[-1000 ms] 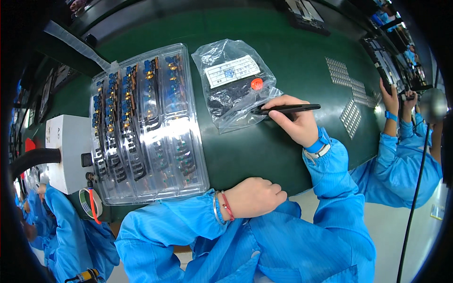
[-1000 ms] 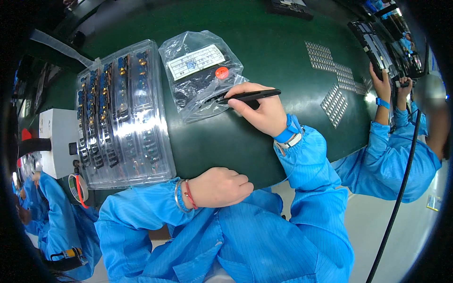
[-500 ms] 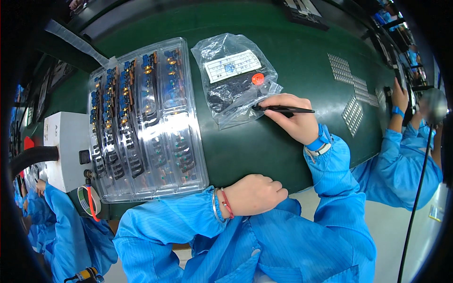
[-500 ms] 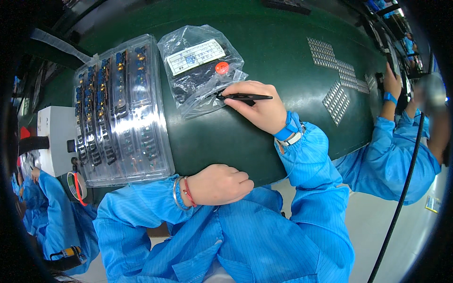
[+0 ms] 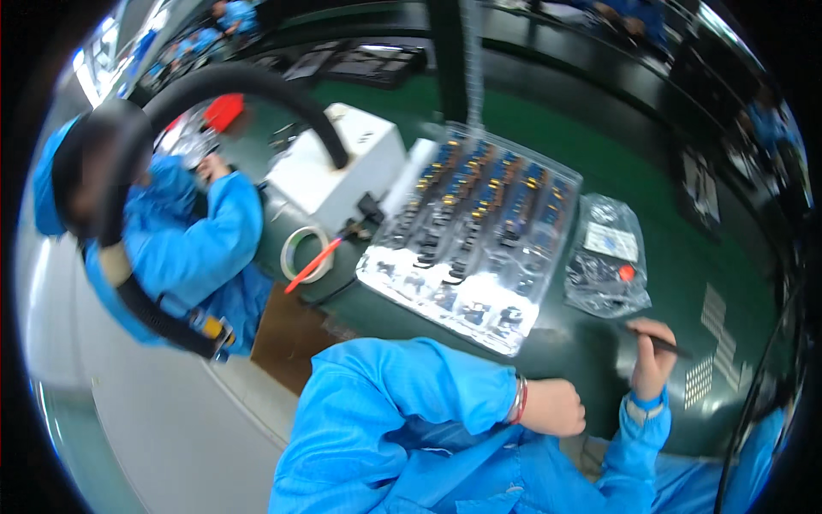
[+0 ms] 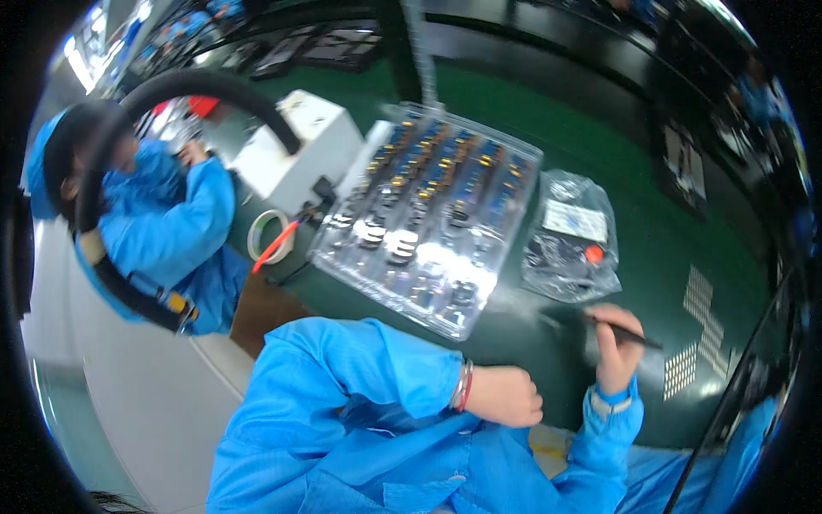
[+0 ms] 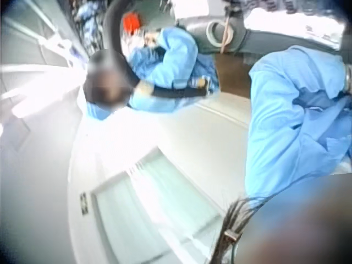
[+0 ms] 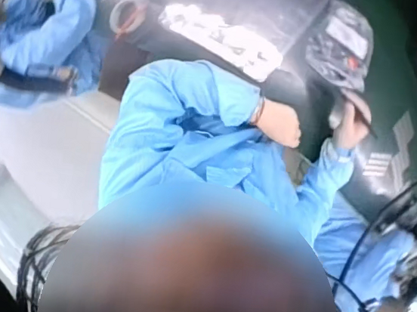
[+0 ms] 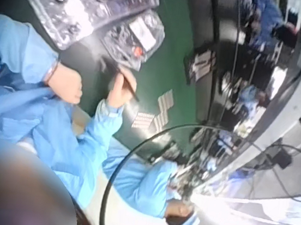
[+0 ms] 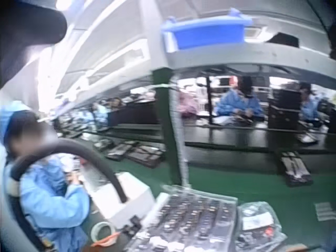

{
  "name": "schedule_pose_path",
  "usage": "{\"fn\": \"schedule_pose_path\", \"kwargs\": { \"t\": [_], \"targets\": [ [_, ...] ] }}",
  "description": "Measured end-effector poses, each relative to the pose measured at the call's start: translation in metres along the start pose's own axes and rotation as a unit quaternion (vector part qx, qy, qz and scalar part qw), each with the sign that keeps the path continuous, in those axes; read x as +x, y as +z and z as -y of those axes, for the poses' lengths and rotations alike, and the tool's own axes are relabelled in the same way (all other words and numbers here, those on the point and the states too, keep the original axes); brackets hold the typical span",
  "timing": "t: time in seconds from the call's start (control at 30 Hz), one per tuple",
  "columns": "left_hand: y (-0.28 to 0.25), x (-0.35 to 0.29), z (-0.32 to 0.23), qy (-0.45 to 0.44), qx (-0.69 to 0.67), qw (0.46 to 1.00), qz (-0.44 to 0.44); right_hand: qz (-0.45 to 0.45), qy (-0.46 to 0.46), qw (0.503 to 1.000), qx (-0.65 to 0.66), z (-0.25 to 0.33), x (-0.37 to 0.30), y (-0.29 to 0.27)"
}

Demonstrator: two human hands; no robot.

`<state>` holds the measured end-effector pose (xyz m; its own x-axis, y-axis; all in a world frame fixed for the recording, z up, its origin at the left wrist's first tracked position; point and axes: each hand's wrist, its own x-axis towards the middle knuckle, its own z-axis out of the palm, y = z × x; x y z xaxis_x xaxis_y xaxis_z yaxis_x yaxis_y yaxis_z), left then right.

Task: The person assembles electronic components onto a rectangular metal chassis using tweezers. They pick small parts from a clear plastic tray and place them into specific slots on the chassis, repeating the process for multiple units.

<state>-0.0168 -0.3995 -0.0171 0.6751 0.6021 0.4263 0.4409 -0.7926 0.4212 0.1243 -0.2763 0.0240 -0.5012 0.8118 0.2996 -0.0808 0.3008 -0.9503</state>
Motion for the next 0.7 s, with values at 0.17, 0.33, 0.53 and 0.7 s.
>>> {"fn": "schedule_pose_path", "kwargs": {
  "t": [0.17,0.33,0.53,0.7],
  "targets": [
    [-0.056,-0.051,-0.062,-0.063,0.149,0.980,-0.112,-0.042,-0.090,0.986,0.135,0.032,-0.050,0.050],
    [-0.100,-0.158,-0.082,-0.390,0.310,0.858,-0.125,0.083,0.071,0.922,0.371,0.049,-0.073,0.153],
    [-0.107,-0.270,-0.100,-0.613,0.355,0.677,-0.198,0.306,0.265,0.814,0.417,0.043,-0.063,0.322],
    [-0.096,-0.311,-0.120,-0.722,0.316,0.581,-0.202,0.383,0.401,0.752,0.355,0.041,-0.079,0.411]
  ]
}}
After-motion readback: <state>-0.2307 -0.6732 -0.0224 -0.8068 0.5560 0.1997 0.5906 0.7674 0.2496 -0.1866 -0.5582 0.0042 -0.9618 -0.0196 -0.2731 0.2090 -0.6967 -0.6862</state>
